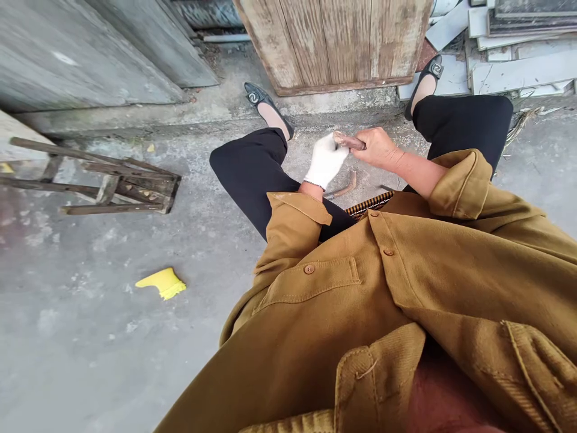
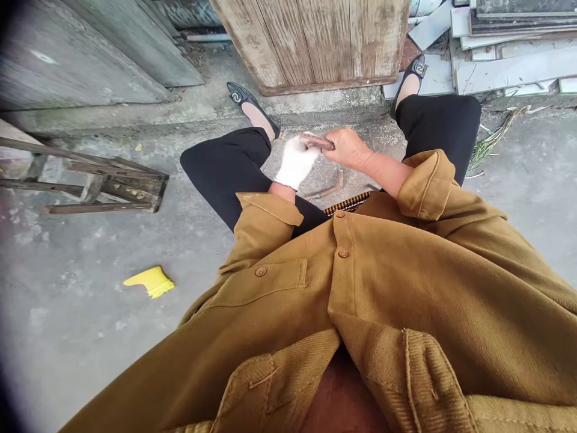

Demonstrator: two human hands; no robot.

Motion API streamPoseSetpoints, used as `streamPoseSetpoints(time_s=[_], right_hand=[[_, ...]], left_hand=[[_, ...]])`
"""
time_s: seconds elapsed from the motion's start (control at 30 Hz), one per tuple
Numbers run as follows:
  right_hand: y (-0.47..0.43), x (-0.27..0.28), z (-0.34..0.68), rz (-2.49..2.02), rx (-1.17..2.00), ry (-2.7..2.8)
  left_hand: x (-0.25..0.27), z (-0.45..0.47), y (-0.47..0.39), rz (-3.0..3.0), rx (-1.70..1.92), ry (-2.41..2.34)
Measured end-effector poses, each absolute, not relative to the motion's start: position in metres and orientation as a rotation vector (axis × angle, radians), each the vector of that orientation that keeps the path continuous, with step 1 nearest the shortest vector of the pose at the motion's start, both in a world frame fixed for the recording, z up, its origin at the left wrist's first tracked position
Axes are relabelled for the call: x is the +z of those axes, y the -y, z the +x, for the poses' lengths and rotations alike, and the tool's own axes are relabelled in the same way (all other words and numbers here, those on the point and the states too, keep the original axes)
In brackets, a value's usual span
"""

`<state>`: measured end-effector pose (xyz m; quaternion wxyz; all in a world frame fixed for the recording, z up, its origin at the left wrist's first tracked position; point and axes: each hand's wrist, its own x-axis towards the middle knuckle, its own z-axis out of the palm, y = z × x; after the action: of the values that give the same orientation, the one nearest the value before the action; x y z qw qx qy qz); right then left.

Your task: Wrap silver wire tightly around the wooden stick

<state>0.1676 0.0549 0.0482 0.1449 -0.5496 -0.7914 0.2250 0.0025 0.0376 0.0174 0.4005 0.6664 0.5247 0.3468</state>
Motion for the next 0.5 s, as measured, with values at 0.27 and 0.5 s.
streamPoseSetpoints(time_s=[0.27,0.5], right_hand=[[-0.052,0.049,0.165,-1.674,0.63,2.328],[-0.065,0.049,0.176,-1.752,0.632,2.263]], left_hand=[[0.01,0.0,-0.04,1.679,0.855,-1.329],[0.019,0.013,-0.021,1.689,0.702,-1.114]])
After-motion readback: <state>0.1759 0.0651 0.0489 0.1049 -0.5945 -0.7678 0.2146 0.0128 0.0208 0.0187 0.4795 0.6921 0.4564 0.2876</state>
